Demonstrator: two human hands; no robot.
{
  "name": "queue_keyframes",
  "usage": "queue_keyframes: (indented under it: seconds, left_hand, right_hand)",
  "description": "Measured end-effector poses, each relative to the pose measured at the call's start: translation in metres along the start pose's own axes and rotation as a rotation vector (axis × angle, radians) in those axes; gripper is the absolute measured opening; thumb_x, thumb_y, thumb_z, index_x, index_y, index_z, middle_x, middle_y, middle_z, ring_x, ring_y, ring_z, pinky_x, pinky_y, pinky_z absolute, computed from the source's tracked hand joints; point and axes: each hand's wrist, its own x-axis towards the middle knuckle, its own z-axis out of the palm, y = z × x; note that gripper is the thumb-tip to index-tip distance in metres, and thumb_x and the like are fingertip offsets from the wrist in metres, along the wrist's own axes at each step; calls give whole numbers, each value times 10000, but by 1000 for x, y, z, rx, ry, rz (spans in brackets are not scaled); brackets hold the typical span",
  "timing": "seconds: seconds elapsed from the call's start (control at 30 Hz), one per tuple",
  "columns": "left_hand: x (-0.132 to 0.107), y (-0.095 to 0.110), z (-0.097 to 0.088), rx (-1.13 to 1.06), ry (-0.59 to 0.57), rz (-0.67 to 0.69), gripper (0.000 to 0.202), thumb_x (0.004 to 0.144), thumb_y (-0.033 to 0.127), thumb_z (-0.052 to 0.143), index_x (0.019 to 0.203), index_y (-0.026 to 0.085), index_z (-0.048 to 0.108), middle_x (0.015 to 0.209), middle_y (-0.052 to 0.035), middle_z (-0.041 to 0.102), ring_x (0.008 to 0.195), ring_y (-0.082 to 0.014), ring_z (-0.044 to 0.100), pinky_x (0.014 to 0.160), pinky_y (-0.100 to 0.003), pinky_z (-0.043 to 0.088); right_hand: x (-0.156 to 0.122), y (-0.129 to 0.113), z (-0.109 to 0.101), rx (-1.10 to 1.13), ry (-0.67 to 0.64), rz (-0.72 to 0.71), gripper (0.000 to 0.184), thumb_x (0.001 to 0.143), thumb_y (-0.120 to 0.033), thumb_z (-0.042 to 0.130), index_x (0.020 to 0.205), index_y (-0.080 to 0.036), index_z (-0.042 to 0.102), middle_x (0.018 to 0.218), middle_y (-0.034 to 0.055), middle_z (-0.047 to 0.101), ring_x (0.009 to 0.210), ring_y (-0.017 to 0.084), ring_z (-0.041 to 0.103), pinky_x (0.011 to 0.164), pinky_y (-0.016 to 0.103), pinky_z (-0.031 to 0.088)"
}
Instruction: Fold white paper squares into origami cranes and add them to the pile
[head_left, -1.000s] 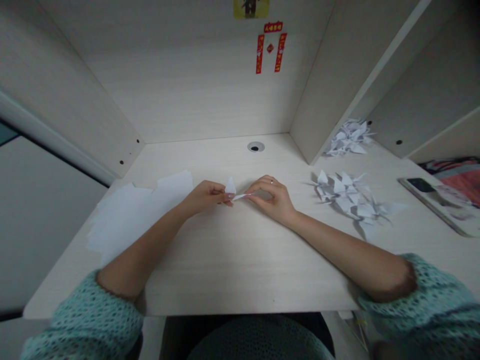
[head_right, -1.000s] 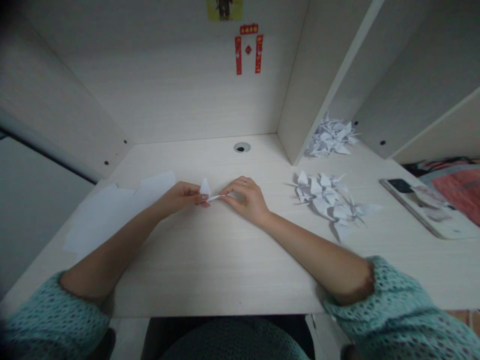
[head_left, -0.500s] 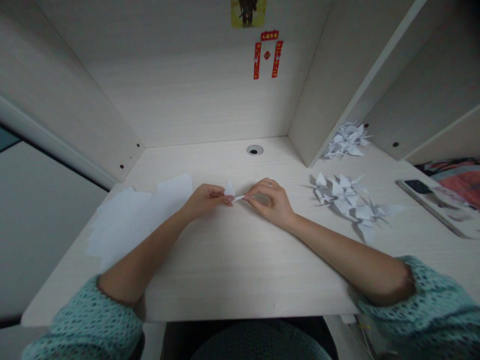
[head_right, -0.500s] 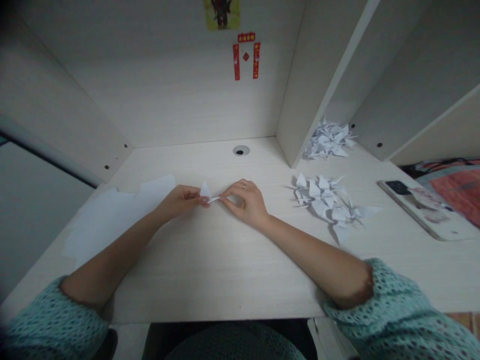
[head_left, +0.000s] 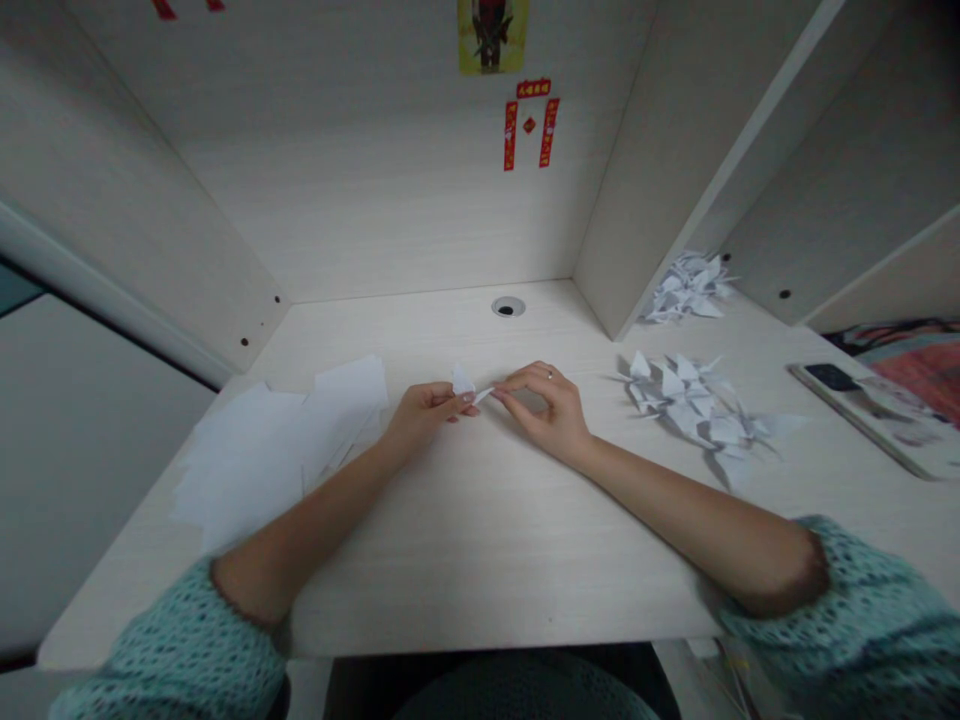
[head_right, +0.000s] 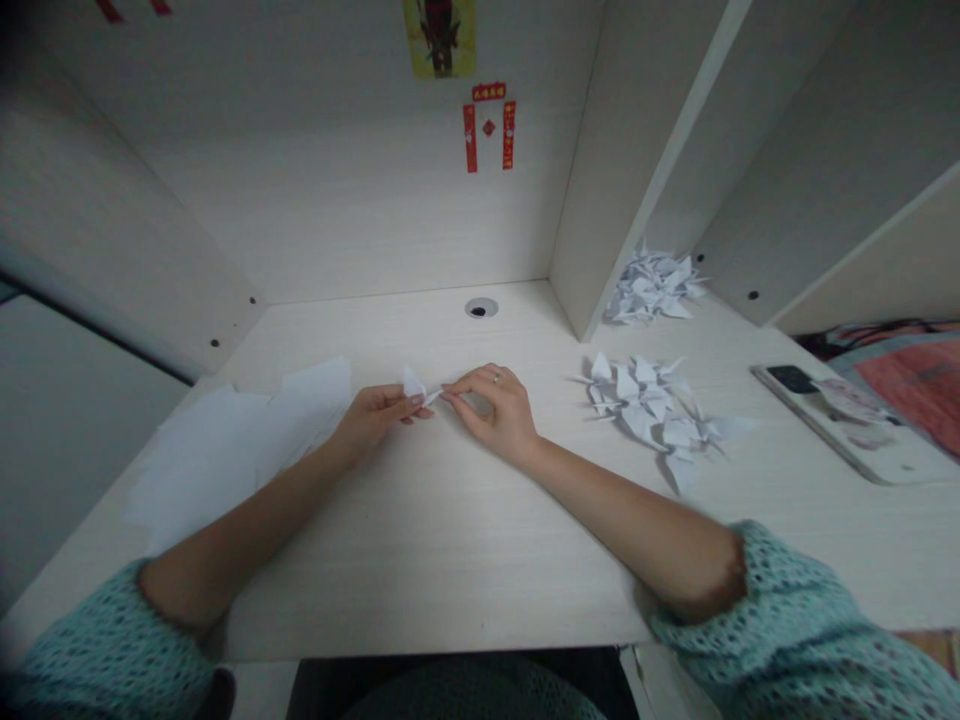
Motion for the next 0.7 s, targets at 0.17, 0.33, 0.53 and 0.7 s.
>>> queue_keyframes:
  seconds: [0.17,0.33,0.53,0.7]
  left_hand:
    - [-2,-1,4,-61,5,-30,385,719,527,653,800,154,700,871,-93,745,739,-149,634,696,-264,457]
    - [-2,-3,6,-82,14,-28,385,715,522,660,815,152,701,870,-92,744,746,-150,637,700,-261,456]
    - [-3,-5,6,-23,53,19,347,757,495,633,839,163,689,855,-76,742,782,-163,658,700,-254,458]
    - [-7,0,5,159,172,141,306,763,475,631,780,175,690,807,-38,729,785,-174,661,684,-246,452]
  right_hand:
    - [0,-1,0,-5,7,-8,36,812,-269,647,814,-262,683,769,22,709,742,195,636,738,382,480]
    - [0,0,0,2,11,-20,42,805,-260,660,827,-267,696,764,21,708,732,193,634,734,382,476]
    - [0,0,0,37,-3,32,74,786,-294,689,852,-267,710,808,29,724,752,196,637,772,393,477]
    - [3,0,4,201,4,200,98,786,-327,680,761,-242,721,753,34,705,726,180,626,721,354,485]
